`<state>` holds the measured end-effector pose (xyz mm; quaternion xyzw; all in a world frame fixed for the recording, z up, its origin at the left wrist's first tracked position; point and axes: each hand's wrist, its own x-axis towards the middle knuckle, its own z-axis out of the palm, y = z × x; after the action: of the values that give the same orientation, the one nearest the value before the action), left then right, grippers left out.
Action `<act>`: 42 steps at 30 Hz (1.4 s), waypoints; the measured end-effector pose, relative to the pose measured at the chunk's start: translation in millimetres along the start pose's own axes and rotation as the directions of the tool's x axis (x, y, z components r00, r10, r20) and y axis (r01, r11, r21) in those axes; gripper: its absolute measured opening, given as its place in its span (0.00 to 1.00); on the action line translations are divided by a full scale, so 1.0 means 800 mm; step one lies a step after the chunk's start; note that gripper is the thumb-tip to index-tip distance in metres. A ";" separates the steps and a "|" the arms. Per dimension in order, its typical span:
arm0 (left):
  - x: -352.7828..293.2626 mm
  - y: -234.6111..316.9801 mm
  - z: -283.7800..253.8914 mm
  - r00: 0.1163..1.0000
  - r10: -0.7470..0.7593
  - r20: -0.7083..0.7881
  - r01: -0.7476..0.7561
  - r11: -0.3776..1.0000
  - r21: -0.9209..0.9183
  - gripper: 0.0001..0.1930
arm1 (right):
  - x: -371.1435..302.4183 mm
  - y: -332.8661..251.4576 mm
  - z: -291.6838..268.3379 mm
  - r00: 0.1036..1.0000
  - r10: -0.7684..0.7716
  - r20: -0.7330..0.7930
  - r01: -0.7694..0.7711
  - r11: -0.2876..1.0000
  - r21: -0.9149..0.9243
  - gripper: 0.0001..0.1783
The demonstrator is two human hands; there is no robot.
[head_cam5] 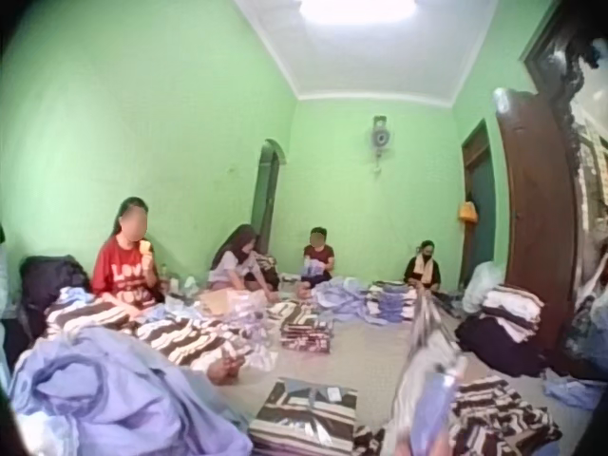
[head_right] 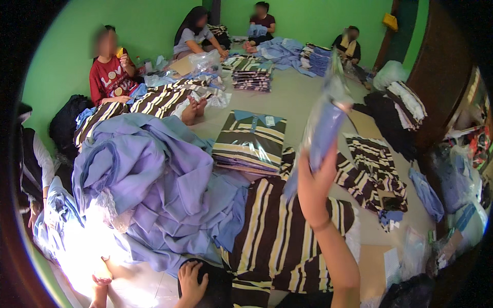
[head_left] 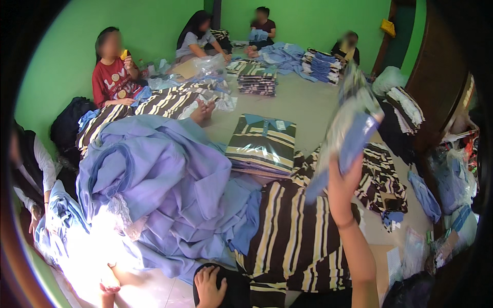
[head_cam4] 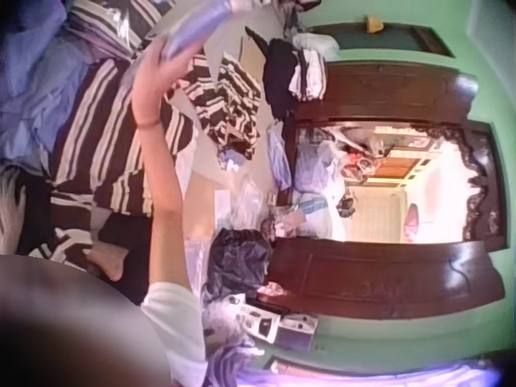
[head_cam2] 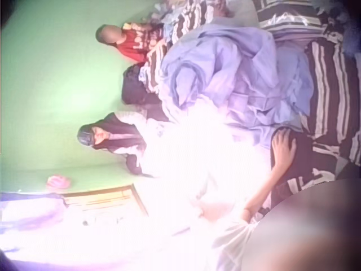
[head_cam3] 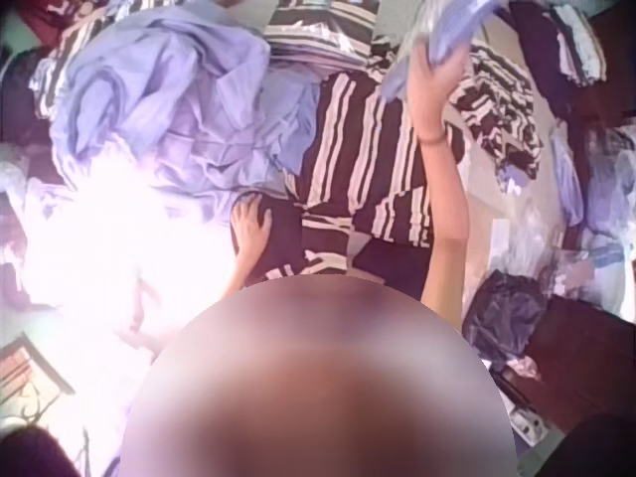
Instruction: The person folds a striped garment and a blue garment, places each into a clear plastic bag, and stacks the sealed packages on the floor. The person repeats this process for multiple garments.
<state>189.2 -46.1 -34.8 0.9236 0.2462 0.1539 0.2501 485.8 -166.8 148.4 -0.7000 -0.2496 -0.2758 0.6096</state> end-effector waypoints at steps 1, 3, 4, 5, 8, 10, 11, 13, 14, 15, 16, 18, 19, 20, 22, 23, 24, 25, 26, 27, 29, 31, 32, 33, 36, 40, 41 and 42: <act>-0.001 -0.001 0.006 0.998 -0.036 -0.053 0.034 0.999 -0.036 0.15 | 0.023 0.015 0.035 0.984 -0.176 -0.036 0.172 0.980 -0.105 0.31; 0.004 -0.003 0.011 0.988 0.057 -0.145 -0.050 0.997 0.052 0.09 | 0.066 0.051 0.098 0.930 -0.367 0.023 0.359 0.893 -0.270 0.37; 0.006 -0.002 0.012 0.997 -0.068 0.020 0.068 0.998 0.008 0.14 | 0.078 0.073 0.129 0.905 -0.422 0.055 0.410 0.828 -0.384 0.39; 0.010 -0.001 0.012 0.999 -0.033 0.016 0.033 0.999 0.012 0.13 | 0.080 0.098 0.157 0.918 -0.378 0.118 0.386 0.792 -0.472 0.43; 0.018 -0.002 0.011 0.998 -0.034 0.045 0.034 0.999 -0.017 0.12 | 0.046 0.172 0.232 0.916 -0.245 0.319 0.400 0.635 -0.661 0.39; 0.018 -0.005 0.011 0.997 -0.046 0.055 0.047 0.998 -0.030 0.12 | -0.003 0.213 0.255 0.840 0.100 0.533 0.384 0.585 -0.714 0.36; 0.019 -0.006 0.011 0.997 -0.049 0.055 0.051 0.998 -0.032 0.11 | -0.024 0.230 0.264 0.838 0.045 0.544 0.413 0.599 -0.686 0.35; 0.019 -0.008 0.012 0.996 -0.053 0.076 0.057 0.997 -0.045 0.11 | -0.061 0.254 0.271 0.786 0.170 0.594 0.422 0.555 -0.716 0.34; 0.019 -0.009 0.012 0.995 -0.056 0.086 0.059 0.997 -0.044 0.11 | -0.067 0.262 0.277 0.794 0.162 0.586 0.415 0.560 -0.717 0.32; 0.020 -0.009 0.012 0.994 -0.058 0.091 0.062 0.997 -0.046 0.11 | -0.069 0.268 0.280 0.817 0.129 0.562 0.399 0.578 -0.712 0.32; 0.020 -0.008 0.012 0.994 -0.059 0.093 0.063 0.997 -0.047 0.11 | -0.067 0.271 0.284 0.828 0.130 0.545 0.379 0.588 -0.715 0.31; 0.021 -0.007 0.011 0.994 -0.052 0.093 0.056 0.997 -0.044 0.11 | -0.053 0.272 0.289 0.847 0.132 0.515 0.344 0.603 -0.720 0.31; 0.022 -0.007 0.010 0.995 -0.045 0.091 0.049 0.998 -0.042 0.11 | -0.047 0.270 0.290 0.820 0.206 0.535 0.309 0.627 -0.715 0.31; 0.022 -0.007 0.011 0.995 -0.039 0.089 0.042 0.998 -0.041 0.11 | -0.043 0.267 0.290 0.801 0.252 0.542 0.283 0.640 -0.715 0.31; 0.021 -0.008 0.012 0.995 -0.047 0.083 0.051 0.997 -0.051 0.11 | -0.033 0.260 0.288 0.737 0.349 0.579 0.266 0.637 -0.723 0.35; 0.020 -0.009 0.014 0.996 -0.049 0.079 0.053 0.997 -0.055 0.11 | -0.029 0.256 0.283 0.701 0.370 0.610 0.272 0.652 -0.708 0.38; 0.018 -0.012 0.016 0.993 -0.026 0.114 0.025 1.000 0.005 0.09 | -0.025 0.251 0.278 0.664 0.387 0.639 0.275 0.668 -0.691 0.42; 0.017 -0.015 0.017 0.993 -0.036 0.109 0.036 0.999 0.003 0.10 | -0.022 0.247 0.271 0.625 0.416 0.661 0.272 0.677 -0.684 0.45; 0.016 -0.018 0.020 0.993 -0.044 0.106 0.045 0.999 0.000 0.10 | -0.021 0.242 0.262 0.604 0.400 0.689 0.312 0.677 -0.666 0.44; 0.015 -0.020 0.022 0.990 -0.076 0.117 0.076 0.997 -0.002 0.10 | -0.028 0.235 0.250 0.652 0.292 0.700 0.312 0.738 -0.599 0.43; 0.013 -0.023 0.025 0.993 -0.071 0.099 0.072 0.997 -0.006 0.08 | -0.056 0.221 0.213 0.733 0.109 0.672 0.330 0.806 -0.491 0.41; 0.017 -0.022 0.024 0.995 -0.046 0.089 0.047 0.999 -0.007 0.08 | -0.112 0.200 0.148 0.791 0.014 0.611 0.263 0.895 -0.361 0.35; 0.020 -0.018 0.019 0.994 -0.043 0.105 0.046 0.999 -0.024 0.07 | -0.148 0.186 0.109 0.800 0.017 0.600 0.199 0.935 -0.292 0.33; 0.024 -0.011 0.013 0.996 -0.032 0.080 0.038 0.996 -0.076 0.07 | -0.188 0.170 0.070 0.801 0.085 0.593 0.147 0.932 -0.332 0.32; 0.037 0.027 -0.022 0.931 -0.238 0.276 0.356 0.759 -0.545 0.07 | -0.301 0.111 -0.045 0.642 0.416 0.644 -0.210 0.904 -0.374 0.30; 0.024 0.117 -0.094 0.839 0.416 0.352 0.334 0.117 -0.935 0.10 | -0.396 0.019 -0.141 0.256 0.569 0.782 -0.270 0.819 -0.507 0.25; 0.018 0.138 -0.110 0.743 0.627 0.234 0.418 -0.162 -0.894 0.16 | -0.408 -0.001 -0.156 0.260 0.627 0.734 -0.555 0.719 -0.418 0.24; 0.014 0.157 -0.120 0.622 0.774 0.118 0.547 -0.322 -0.773 0.16 | -0.412 -0.012 -0.168 0.298 0.610 0.734 -0.531 0.745 -0.404 0.23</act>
<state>206.9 -97.7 113.9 0.2768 -0.2526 -0.0857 0.9232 229.9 -303.2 -58.6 -0.8080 -0.2306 0.3161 0.4405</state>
